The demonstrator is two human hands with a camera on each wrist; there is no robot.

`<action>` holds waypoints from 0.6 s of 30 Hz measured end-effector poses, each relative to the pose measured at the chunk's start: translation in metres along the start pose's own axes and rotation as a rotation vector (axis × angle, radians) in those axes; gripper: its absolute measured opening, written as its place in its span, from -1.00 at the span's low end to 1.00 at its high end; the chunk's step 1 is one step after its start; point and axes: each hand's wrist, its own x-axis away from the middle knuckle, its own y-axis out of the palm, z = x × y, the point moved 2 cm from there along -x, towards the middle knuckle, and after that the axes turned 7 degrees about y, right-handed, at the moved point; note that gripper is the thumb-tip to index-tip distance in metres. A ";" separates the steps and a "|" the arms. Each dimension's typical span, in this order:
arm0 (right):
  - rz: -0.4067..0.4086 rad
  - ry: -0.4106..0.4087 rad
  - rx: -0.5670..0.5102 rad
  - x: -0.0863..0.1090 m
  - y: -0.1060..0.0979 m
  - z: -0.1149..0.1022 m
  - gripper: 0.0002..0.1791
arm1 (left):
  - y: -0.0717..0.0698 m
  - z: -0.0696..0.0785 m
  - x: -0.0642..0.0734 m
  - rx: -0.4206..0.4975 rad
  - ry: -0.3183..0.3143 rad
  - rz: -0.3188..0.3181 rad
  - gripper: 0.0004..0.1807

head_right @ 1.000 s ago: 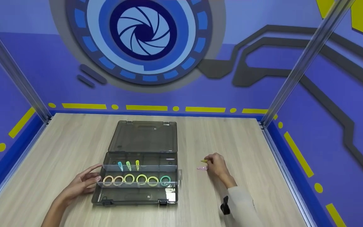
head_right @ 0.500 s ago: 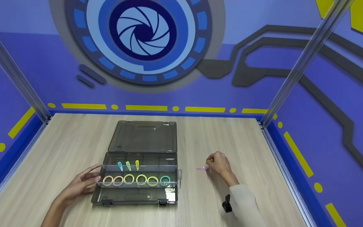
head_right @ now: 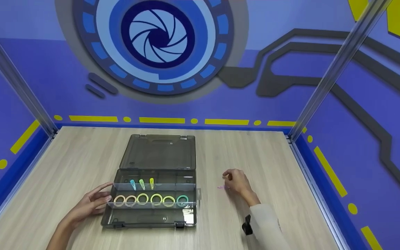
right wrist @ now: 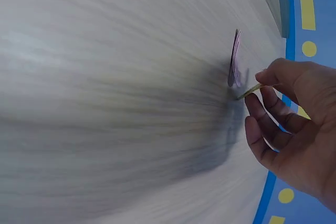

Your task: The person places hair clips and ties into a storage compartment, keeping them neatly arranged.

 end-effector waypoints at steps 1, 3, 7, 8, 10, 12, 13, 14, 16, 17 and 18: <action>0.015 0.005 -0.011 0.000 0.001 0.001 -0.84 | 0.000 0.000 0.001 -0.003 0.001 0.000 -0.28; 0.033 0.024 -0.043 0.001 0.004 0.003 -0.82 | 0.000 -0.001 0.002 -0.007 0.001 0.001 -0.28; 0.047 0.075 -0.112 0.003 0.004 0.005 -0.78 | 0.000 0.000 0.002 -0.014 0.004 0.003 -0.28; 0.050 0.080 -0.126 0.002 0.004 0.004 -0.77 | 0.000 0.000 0.002 -0.015 0.005 0.003 -0.28; 0.067 0.071 -0.140 0.001 0.002 0.001 -0.78 | 0.000 0.000 0.002 -0.011 0.008 0.001 -0.28; 0.079 0.040 -0.156 0.000 0.000 -0.003 -0.80 | -0.001 0.000 0.002 -0.013 0.010 0.002 -0.28; 0.080 0.027 -0.165 -0.001 -0.001 -0.006 -0.80 | -0.001 0.000 0.002 -0.016 0.010 0.003 -0.28; 0.083 0.021 -0.176 -0.002 -0.002 -0.009 -0.81 | -0.001 0.000 0.002 -0.019 0.011 0.005 -0.28; 0.069 0.028 -0.216 -0.003 -0.004 -0.016 -0.81 | 0.000 0.000 0.002 -0.022 0.009 0.005 -0.28; 0.060 0.041 -0.242 -0.004 -0.005 -0.019 -0.81 | 0.000 0.000 0.002 -0.021 0.008 0.003 -0.28; 0.051 0.050 -0.266 -0.004 -0.005 -0.023 -0.80 | 0.000 0.000 0.002 -0.017 0.005 -0.001 -0.27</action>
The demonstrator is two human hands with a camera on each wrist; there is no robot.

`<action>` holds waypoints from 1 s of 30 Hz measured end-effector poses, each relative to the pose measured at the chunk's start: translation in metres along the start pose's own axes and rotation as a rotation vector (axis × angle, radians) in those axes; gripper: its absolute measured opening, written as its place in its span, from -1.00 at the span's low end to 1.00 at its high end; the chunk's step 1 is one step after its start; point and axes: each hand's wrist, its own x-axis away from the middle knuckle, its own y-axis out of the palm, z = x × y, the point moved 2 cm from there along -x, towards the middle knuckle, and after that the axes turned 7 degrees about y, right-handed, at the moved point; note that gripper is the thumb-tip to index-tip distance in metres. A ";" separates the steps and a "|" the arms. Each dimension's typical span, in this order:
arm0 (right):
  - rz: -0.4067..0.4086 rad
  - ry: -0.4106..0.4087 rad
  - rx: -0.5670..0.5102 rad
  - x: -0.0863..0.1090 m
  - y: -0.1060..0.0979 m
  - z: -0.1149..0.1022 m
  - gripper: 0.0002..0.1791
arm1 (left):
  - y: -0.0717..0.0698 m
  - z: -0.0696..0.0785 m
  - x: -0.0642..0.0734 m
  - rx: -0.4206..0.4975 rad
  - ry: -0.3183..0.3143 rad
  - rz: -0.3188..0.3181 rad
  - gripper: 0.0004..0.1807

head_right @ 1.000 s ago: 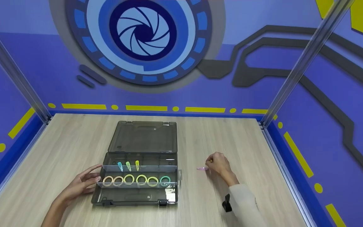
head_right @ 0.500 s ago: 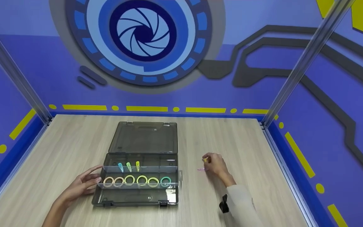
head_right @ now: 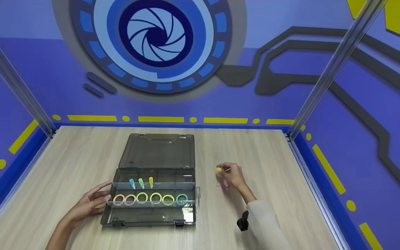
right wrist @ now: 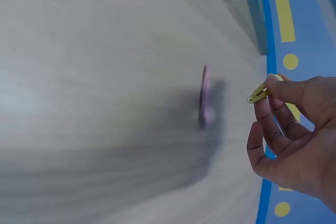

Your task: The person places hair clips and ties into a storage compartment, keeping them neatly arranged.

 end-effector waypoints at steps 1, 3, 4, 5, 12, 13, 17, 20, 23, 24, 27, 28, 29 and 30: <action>-0.011 0.019 -0.030 -0.001 0.001 -0.004 -0.79 | 0.000 0.000 0.000 0.006 -0.002 -0.006 -0.27; -0.046 0.046 -0.090 -0.001 0.003 -0.011 -0.75 | 0.000 0.000 -0.001 0.019 -0.006 -0.014 -0.26; -0.062 0.053 -0.118 -0.002 0.004 -0.015 -0.74 | 0.001 0.000 -0.001 0.024 -0.007 -0.017 -0.26; -0.074 0.065 -0.142 -0.002 0.005 -0.019 -0.72 | 0.001 0.001 -0.001 0.027 -0.007 -0.019 -0.26; -0.174 0.116 -0.268 -0.010 0.018 -0.046 -0.66 | 0.000 0.002 -0.001 0.004 0.006 -0.003 -0.27; -0.186 0.127 -0.287 -0.011 0.021 -0.049 -0.65 | 0.000 0.002 -0.001 0.006 0.005 -0.005 -0.27; -0.234 0.166 -0.338 -0.014 0.032 -0.061 -0.63 | 0.000 0.001 -0.001 0.015 0.004 -0.014 -0.27; -0.255 0.176 -0.341 -0.015 0.041 -0.070 -0.63 | 0.000 0.000 -0.001 0.027 0.000 -0.021 -0.26; -0.267 0.182 -0.325 -0.017 0.051 -0.078 -0.63 | 0.000 -0.001 -0.001 0.024 -0.003 -0.018 -0.26; -0.274 0.181 -0.324 -0.017 0.054 -0.080 -0.63 | 0.000 -0.001 -0.001 0.021 -0.005 -0.015 -0.26; -0.300 0.177 -0.324 -0.019 0.064 -0.087 -0.62 | 0.000 -0.001 -0.001 0.006 -0.014 -0.002 -0.26; -0.309 0.169 -0.324 -0.019 0.067 -0.090 -0.63 | 0.000 -0.001 -0.001 0.003 -0.015 0.000 -0.25; -0.322 0.166 -0.332 -0.019 0.070 -0.092 -0.62 | 0.000 -0.001 -0.001 0.003 -0.014 0.003 -0.25; -0.334 0.162 -0.341 -0.020 0.074 -0.094 -0.62 | 0.001 -0.001 -0.001 0.002 -0.015 0.007 -0.25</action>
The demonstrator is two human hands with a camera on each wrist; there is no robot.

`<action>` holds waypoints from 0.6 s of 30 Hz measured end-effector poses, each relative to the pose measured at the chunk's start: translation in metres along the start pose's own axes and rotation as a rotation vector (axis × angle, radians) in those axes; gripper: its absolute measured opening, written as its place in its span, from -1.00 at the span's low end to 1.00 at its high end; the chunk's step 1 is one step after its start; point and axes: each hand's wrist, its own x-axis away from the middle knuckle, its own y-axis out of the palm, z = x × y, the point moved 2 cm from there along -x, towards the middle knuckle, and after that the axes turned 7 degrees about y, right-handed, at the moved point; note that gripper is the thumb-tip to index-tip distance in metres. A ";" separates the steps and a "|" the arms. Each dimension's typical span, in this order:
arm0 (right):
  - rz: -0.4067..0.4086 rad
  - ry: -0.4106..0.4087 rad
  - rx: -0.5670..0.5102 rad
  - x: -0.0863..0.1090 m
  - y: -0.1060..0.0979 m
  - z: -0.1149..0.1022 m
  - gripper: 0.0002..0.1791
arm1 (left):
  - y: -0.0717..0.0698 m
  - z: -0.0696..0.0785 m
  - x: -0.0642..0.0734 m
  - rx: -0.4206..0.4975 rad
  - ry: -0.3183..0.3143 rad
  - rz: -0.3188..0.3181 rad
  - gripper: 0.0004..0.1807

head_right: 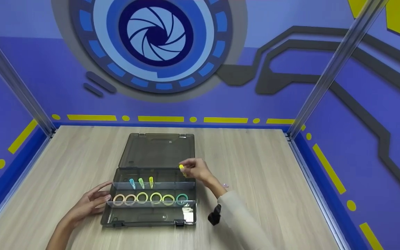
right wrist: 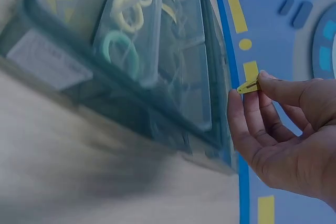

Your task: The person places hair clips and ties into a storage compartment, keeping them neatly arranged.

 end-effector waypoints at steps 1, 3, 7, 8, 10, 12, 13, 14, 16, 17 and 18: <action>-0.013 -0.001 -0.008 -0.001 0.003 -0.001 -0.61 | 0.000 0.000 0.000 -0.003 0.001 0.003 -0.25; -0.032 -0.003 -0.020 -0.003 0.011 -0.003 -0.61 | 0.000 0.000 0.000 -0.005 0.006 0.007 -0.25; -0.060 0.000 -0.040 -0.009 0.022 -0.007 -0.61 | 0.001 0.000 -0.001 0.005 0.003 0.007 -0.25; -0.066 -0.005 -0.043 -0.011 0.025 -0.007 -0.62 | 0.001 0.000 -0.001 0.010 0.002 0.005 -0.25; -0.075 -0.015 -0.048 -0.013 0.029 -0.008 -0.62 | 0.001 0.000 -0.001 0.012 0.003 0.001 -0.25; -0.078 -0.017 -0.059 -0.016 0.033 -0.008 -0.62 | 0.001 0.000 -0.001 0.004 0.008 0.001 -0.25; -0.079 -0.019 -0.066 -0.017 0.035 -0.008 -0.62 | 0.001 0.000 -0.001 0.000 0.008 0.003 -0.25; -0.084 -0.024 -0.076 -0.019 0.037 -0.008 -0.61 | 0.001 0.000 -0.001 -0.002 0.008 0.004 -0.25; -0.093 -0.033 -0.099 -0.022 0.042 -0.009 -0.60 | 0.001 0.000 -0.001 -0.011 0.013 0.006 -0.26; -0.097 -0.045 -0.108 -0.023 0.044 -0.009 -0.60 | 0.001 0.000 -0.001 -0.016 0.017 0.006 -0.26; -0.099 -0.057 -0.112 -0.024 0.046 -0.008 -0.60 | 0.001 0.000 -0.001 -0.018 0.019 0.005 -0.26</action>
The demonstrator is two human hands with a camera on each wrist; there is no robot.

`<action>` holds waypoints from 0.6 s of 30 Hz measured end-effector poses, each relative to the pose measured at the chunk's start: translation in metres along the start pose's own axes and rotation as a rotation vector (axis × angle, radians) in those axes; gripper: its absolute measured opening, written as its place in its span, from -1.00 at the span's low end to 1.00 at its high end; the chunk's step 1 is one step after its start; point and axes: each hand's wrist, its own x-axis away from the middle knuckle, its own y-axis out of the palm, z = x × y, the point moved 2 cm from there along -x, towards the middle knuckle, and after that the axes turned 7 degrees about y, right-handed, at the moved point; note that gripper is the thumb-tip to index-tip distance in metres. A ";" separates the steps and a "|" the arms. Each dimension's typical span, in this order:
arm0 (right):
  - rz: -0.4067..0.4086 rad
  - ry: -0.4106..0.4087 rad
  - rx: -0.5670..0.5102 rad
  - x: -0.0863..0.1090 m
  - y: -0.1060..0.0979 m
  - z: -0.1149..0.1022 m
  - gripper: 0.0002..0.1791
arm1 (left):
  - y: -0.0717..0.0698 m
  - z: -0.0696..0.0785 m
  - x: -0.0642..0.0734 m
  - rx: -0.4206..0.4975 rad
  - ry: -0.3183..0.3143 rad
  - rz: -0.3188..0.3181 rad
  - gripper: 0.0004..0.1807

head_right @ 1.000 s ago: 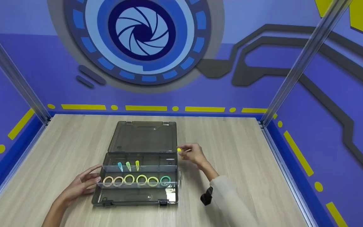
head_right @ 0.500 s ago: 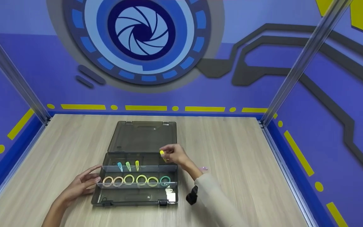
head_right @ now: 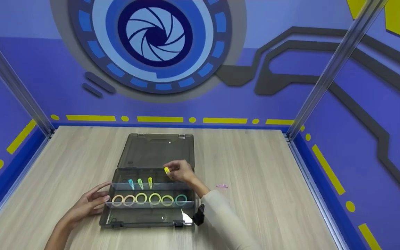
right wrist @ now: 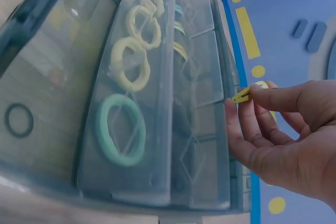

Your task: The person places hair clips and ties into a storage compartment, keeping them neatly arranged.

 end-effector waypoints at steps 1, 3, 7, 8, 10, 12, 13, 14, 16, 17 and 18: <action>-0.001 -0.016 0.003 -0.001 0.002 0.001 -0.60 | 0.000 0.000 0.000 -0.001 0.001 -0.002 -0.26; 0.006 -0.038 0.020 -0.004 0.006 0.002 -0.61 | -0.001 0.000 0.000 -0.007 0.009 -0.005 -0.27; 0.058 -0.056 0.119 -0.007 0.012 0.005 -0.65 | -0.002 0.000 0.000 0.005 0.011 -0.012 -0.27; 0.072 -0.055 0.143 -0.008 0.014 0.006 -0.65 | -0.002 0.001 0.000 0.005 0.011 -0.010 -0.27; 0.095 -0.059 0.200 -0.009 0.016 0.008 -0.66 | -0.002 0.001 0.000 0.011 0.009 -0.013 -0.27; 0.109 -0.058 0.241 -0.009 0.019 0.009 -0.66 | -0.001 0.000 0.000 0.004 0.008 -0.013 -0.27; 0.112 -0.061 0.258 -0.010 0.020 0.010 -0.67 | -0.001 0.000 0.001 0.003 0.004 -0.011 -0.27; 0.116 -0.068 0.280 -0.010 0.022 0.012 -0.67 | -0.001 0.000 0.001 0.001 -0.001 -0.010 -0.27; 0.123 -0.080 0.322 -0.011 0.024 0.013 -0.68 | -0.001 0.000 0.001 0.000 -0.009 -0.008 -0.26; 0.127 -0.084 0.333 -0.011 0.025 0.014 -0.69 | -0.001 -0.001 0.001 -0.004 -0.013 -0.006 -0.26; 0.131 -0.086 0.342 -0.012 0.026 0.014 -0.70 | -0.001 -0.001 0.001 -0.005 -0.018 -0.004 -0.26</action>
